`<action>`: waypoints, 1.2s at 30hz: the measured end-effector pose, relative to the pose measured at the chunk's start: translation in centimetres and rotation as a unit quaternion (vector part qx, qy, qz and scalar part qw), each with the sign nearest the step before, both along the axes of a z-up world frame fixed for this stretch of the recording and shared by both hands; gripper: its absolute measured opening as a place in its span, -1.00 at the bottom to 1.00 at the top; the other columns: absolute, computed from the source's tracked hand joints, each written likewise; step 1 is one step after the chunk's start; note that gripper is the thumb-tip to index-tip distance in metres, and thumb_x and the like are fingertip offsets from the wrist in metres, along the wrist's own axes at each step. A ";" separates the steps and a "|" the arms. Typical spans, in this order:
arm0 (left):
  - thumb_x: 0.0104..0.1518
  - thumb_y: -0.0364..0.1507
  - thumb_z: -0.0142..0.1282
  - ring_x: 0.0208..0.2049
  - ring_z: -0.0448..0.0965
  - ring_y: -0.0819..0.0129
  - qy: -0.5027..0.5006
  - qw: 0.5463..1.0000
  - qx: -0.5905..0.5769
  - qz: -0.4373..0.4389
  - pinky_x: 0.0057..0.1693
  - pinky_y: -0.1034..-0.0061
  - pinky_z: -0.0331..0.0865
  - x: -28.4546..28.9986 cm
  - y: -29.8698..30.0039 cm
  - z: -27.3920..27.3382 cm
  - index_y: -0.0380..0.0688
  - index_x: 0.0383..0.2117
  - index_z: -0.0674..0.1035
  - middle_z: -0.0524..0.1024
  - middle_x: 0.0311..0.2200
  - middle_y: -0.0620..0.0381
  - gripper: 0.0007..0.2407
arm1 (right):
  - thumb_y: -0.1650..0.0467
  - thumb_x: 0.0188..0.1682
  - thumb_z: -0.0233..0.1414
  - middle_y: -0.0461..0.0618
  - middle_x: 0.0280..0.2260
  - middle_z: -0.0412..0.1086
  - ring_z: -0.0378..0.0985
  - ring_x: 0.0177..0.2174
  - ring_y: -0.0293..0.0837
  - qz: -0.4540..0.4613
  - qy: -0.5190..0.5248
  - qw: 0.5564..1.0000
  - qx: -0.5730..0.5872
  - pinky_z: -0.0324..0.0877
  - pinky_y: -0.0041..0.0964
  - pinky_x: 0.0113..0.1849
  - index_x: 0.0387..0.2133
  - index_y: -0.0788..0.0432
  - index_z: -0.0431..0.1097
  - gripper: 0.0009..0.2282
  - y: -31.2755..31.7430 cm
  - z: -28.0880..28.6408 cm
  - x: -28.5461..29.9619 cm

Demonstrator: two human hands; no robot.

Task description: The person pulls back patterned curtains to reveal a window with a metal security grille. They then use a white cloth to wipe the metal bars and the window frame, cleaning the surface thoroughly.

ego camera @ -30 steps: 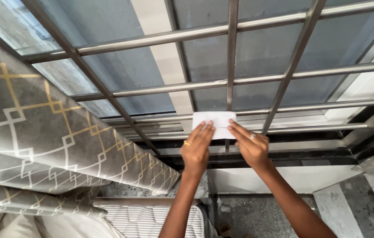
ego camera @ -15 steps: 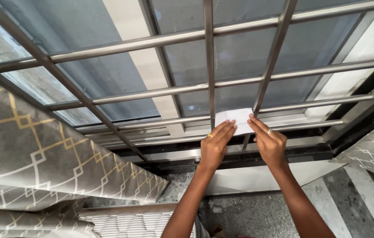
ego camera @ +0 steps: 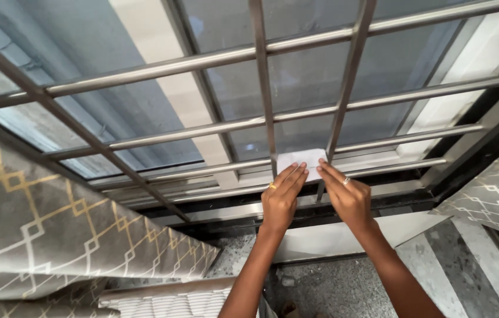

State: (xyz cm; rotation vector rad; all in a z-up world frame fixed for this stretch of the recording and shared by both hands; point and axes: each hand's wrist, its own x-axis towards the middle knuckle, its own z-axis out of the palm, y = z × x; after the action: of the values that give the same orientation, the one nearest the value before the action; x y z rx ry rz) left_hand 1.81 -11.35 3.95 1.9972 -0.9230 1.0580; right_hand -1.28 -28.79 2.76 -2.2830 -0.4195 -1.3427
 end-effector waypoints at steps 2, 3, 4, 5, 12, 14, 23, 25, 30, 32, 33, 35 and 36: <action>-0.04 -0.76 0.10 0.06 0.64 0.22 -0.009 1.000 -0.007 -0.007 0.09 0.40 0.59 -0.9 -0.3 1.1 -0.22 -0.15 0.70 0.65 -0.05 0.09 -0.66 | 0.64 -0.11 0.18 0.04 -0.08 0.57 0.65 -0.45 -0.17 -0.007 -0.008 1.000 -0.014 0.46 -0.34 -0.46 -0.16 0.29 0.60 -0.76 0.1 0.9 -0.8; -0.04 -0.74 0.12 0.04 0.64 0.21 -0.016 1.000 -0.011 -0.017 0.06 0.40 0.60 -1.5 -0.4 1.7 -0.23 -0.16 0.70 0.65 -0.06 0.08 -0.69 | 0.63 -0.10 0.18 0.04 -0.08 0.56 0.67 -0.38 -0.14 0.008 -0.022 1.000 -0.006 0.49 -0.33 -0.40 -0.16 0.29 0.58 -0.77 0.0 1.4 -1.2; -0.03 -0.72 0.14 0.02 0.65 0.20 -0.023 0.999 -0.014 -0.026 0.03 0.40 0.60 -2.1 -0.5 2.2 -0.25 -0.16 0.70 0.66 -0.07 0.07 -0.71 | 0.63 -0.09 0.18 0.04 -0.09 0.56 0.69 -0.32 -0.11 0.023 -0.035 0.999 0.003 0.52 -0.32 -0.34 -0.17 0.28 0.57 -0.78 0.0 1.8 -1.5; -0.03 -0.72 0.14 0.02 0.65 0.20 -0.022 0.999 -0.013 -0.032 0.03 0.40 0.60 -2.3 -0.8 2.4 -0.25 -0.16 0.70 0.66 -0.07 0.07 -0.71 | 0.63 -0.09 0.18 0.04 -0.09 0.56 0.69 -0.32 -0.11 0.017 -0.035 0.999 0.004 0.52 -0.32 -0.34 -0.17 0.28 0.57 -0.78 -0.5 1.7 -1.7; 0.10 -0.63 0.17 0.08 0.64 0.25 -0.035 0.994 0.012 -0.102 -0.03 0.47 0.60 -2.2 -4.8 0.9 -0.16 -0.14 0.69 0.64 -0.02 0.13 -0.78 | 0.65 -0.05 0.16 0.09 -0.11 0.57 0.68 -0.25 -0.06 -0.085 -0.073 0.994 0.020 0.52 -0.29 -0.24 -0.18 0.27 0.59 -0.80 -4.5 -0.2 -3.6; 0.11 -0.63 0.14 0.12 0.63 0.25 -0.027 0.992 0.026 -0.118 -0.04 0.47 0.60 -1.4 -6.6 0.2 -0.15 -0.11 0.68 0.63 0.01 0.14 -0.76 | 0.66 -0.03 0.15 0.09 -0.07 0.56 0.67 -0.23 -0.04 -0.112 -0.063 0.991 0.026 0.51 -0.27 -0.22 -0.16 0.28 0.59 -0.79 -5.7 -0.7 -3.2; 0.10 -0.61 0.10 0.19 0.56 0.28 -0.020 0.994 0.059 -0.085 -0.04 0.44 0.60 1.2 -11.4 -3.0 -0.14 -0.05 0.65 0.60 0.06 0.16 -0.72 | 0.58 -0.14 0.20 -0.10 0.09 0.51 0.39 -0.27 -0.05 -0.146 0.027 0.988 -0.033 0.36 -0.18 -0.11 -0.07 0.10 0.60 -0.66 -9.6 -1.3 -0.8; 0.11 -0.61 0.10 0.20 0.55 0.26 -0.005 0.994 0.076 -0.073 -0.05 0.43 0.58 1.1 -11.2 -2.9 -0.16 -0.05 0.65 0.59 0.10 0.15 -0.72 | 0.51 -0.14 0.25 -0.13 0.07 0.51 0.41 -0.20 -0.03 -0.183 0.011 0.978 -0.099 0.27 -0.09 -0.08 -0.10 0.06 0.63 -0.70 -9.5 -0.8 -0.7; 0.13 -0.54 0.11 0.15 0.47 0.16 -0.019 0.992 0.119 -0.022 0.04 0.20 0.41 -0.1 -11.8 -1.8 -0.19 -0.01 0.66 0.55 0.14 0.15 -0.71 | 0.53 -0.08 0.23 -0.15 0.09 0.49 0.43 0.11 -0.02 -0.192 -0.023 0.971 -0.142 0.26 0.01 0.12 -0.12 0.11 0.60 -0.76 -11.5 -1.2 0.0; 0.15 -0.52 0.11 0.13 0.44 0.14 -0.030 0.992 0.125 -0.008 0.10 0.12 0.34 -0.1 -12.4 -1.7 -0.19 0.01 0.65 0.53 0.15 0.15 -0.71 | 0.55 -0.08 0.21 -0.12 0.09 0.48 0.42 0.16 0.00 -0.201 -0.021 0.969 -0.143 0.26 0.03 0.12 -0.13 0.15 0.60 -0.76 -11.9 -0.8 0.0; 0.17 -0.52 0.10 0.18 0.43 0.14 -0.042 0.990 0.131 -0.013 0.20 0.11 0.31 0.1 -12.8 -1.6 -0.21 0.04 0.63 0.51 0.17 0.11 -0.70 | 0.56 -0.09 0.20 -0.06 0.08 0.49 0.41 0.17 0.04 -0.188 -0.021 0.973 -0.133 0.27 0.05 0.12 -0.15 0.18 0.58 -0.77 -12.1 -0.6 0.0; 0.18 -0.51 0.09 0.22 0.42 0.14 -0.053 0.989 0.135 -0.017 0.29 0.11 0.27 0.3 -13.6 -1.5 -0.24 0.07 0.61 0.50 0.18 0.08 -0.69 | 0.57 -0.11 0.19 -0.01 0.07 0.50 0.41 0.18 0.08 -0.174 -0.020 0.977 -0.124 0.29 0.06 0.12 -0.17 0.21 0.57 -0.77 -12.6 -0.6 0.0; 0.17 -0.52 0.08 0.26 0.42 0.14 -0.058 0.988 0.146 -0.012 0.36 0.14 0.26 0.6 -14.0 -1.4 -0.29 0.09 0.58 0.48 0.19 0.01 -0.66 | 0.57 -0.11 0.18 0.09 0.08 0.49 0.43 0.18 0.12 -0.136 -0.009 0.983 -0.125 0.30 0.09 0.14 -0.21 0.26 0.52 -0.81 -13.0 -0.7 0.2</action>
State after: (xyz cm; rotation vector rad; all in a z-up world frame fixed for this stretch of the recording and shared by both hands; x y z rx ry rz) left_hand 2.36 -25.38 2.51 2.1695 -1.2207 1.0865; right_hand -1.05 -41.76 2.01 -2.6117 -0.3039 -1.5156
